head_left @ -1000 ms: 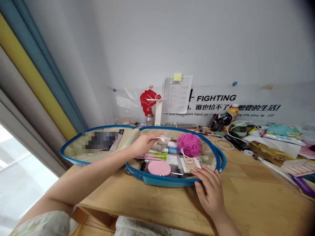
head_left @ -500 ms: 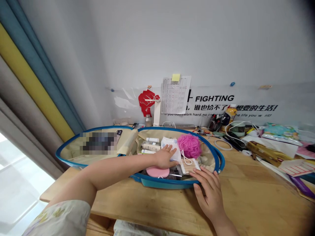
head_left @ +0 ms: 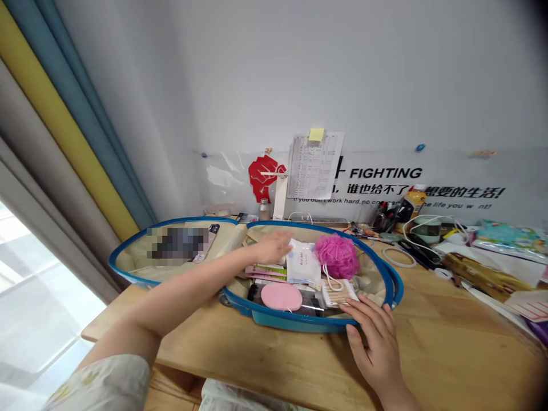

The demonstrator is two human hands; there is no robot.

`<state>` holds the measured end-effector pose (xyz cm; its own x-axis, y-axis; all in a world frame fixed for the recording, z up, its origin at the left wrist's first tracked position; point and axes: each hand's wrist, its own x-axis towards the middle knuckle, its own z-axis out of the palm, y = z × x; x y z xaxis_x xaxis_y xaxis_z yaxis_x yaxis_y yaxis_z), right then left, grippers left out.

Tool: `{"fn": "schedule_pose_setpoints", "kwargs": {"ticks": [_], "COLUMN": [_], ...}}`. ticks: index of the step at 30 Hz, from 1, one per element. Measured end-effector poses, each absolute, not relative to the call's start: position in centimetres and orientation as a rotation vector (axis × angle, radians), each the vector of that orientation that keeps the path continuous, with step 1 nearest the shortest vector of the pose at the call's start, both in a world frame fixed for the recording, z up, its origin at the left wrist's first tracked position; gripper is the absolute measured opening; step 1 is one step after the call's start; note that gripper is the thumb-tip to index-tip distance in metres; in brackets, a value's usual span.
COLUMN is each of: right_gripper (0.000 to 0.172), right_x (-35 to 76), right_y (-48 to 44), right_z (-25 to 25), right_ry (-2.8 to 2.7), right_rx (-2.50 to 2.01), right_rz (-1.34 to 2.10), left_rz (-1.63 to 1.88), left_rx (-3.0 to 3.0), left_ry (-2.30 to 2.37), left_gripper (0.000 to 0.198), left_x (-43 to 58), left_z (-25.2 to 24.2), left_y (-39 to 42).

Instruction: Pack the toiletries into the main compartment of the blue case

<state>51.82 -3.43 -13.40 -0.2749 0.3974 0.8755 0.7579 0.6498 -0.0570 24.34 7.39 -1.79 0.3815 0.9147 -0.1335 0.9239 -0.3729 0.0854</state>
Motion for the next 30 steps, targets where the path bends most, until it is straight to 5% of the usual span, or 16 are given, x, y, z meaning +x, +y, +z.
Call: {"fn": "schedule_pose_setpoints", "kwargs": {"ticks": [9, 17, 30], "right_gripper": [0.025, 0.026, 0.027], "right_x": [51.7, 51.7, 51.8], "right_y": [-3.4, -3.3, -3.3], "right_z": [-13.4, -13.8, -13.7], "right_ry": [-1.896, -1.882, -1.887], "right_rx": [-0.891, -0.911, -0.923], "right_rz": [-0.463, -0.446, -0.44], "left_rz": [-0.337, -0.566, -0.247], "left_rx": [1.905, 1.891, 1.928], "left_ry": [2.612, 2.529, 2.736], "left_gripper": [0.065, 0.09, 0.053], "left_x": [3.5, -0.3, 2.0], "left_z": [-1.7, -5.2, -1.6], "left_y": [4.5, 2.2, 0.7]}}
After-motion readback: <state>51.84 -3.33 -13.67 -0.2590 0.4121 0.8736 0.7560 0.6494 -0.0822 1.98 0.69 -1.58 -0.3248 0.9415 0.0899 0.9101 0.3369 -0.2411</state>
